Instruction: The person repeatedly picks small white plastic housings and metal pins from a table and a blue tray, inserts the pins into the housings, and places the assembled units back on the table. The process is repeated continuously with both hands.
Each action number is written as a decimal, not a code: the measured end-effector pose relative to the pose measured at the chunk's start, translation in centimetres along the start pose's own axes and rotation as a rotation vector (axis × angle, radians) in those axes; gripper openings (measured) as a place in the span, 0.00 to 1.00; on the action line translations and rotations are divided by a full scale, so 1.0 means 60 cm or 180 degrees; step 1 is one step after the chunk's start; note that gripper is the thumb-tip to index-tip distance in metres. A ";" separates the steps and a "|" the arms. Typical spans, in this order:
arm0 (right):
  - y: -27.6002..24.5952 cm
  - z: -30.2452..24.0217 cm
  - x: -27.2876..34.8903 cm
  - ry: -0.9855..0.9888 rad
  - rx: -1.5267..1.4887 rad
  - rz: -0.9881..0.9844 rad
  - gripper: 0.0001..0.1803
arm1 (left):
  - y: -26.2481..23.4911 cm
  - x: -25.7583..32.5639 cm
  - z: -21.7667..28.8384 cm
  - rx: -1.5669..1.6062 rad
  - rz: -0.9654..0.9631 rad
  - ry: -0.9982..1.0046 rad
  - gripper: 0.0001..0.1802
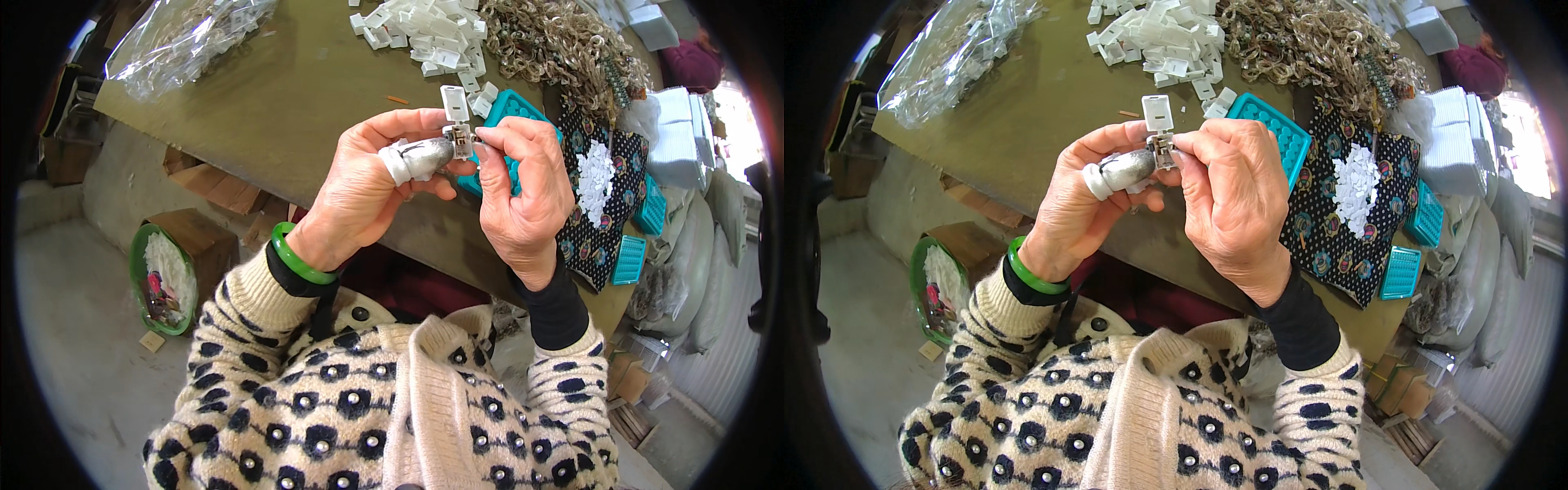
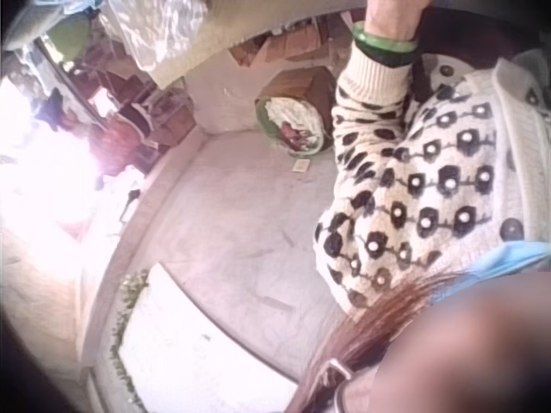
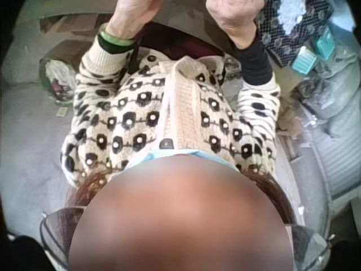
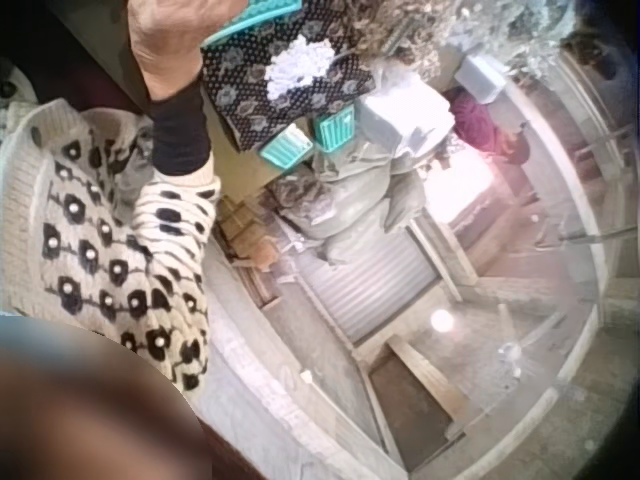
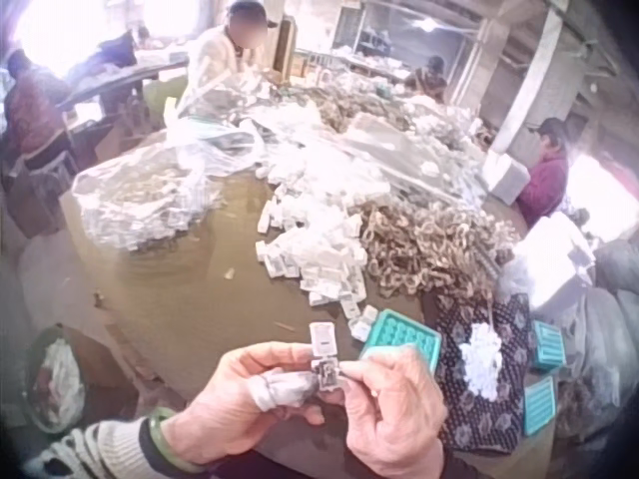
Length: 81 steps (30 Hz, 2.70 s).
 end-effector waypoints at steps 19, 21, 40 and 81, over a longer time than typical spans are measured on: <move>0.007 -0.011 -0.030 -0.0260 -0.0319 -0.0703 0.13 | -0.008 0.011 0.008 -0.0224 0.0124 0.0169 0.10; 0.007 -0.012 -0.031 -0.0226 -0.0350 -0.0678 0.12 | -0.007 0.012 0.009 -0.0188 0.0161 0.0126 0.10; -0.002 0.001 -0.024 -0.0308 -0.0274 -0.0121 0.12 | 0.002 0.001 0.012 -0.0344 0.0001 0.0032 0.14; 0.032 -0.011 -0.032 0.1914 -0.2577 -0.0126 0.10 | -0.021 0.013 0.014 -0.0063 -0.0304 0.0123 0.14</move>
Point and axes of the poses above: each hand's wrist, its own x-axis away from the middle knuckle, its own y-axis out of the palm, z = x × y, the point moved 2 cm from there along -x, towards the middle knuckle, and after that the axes turned 5 degrees about -z, right-handed, at the moved point
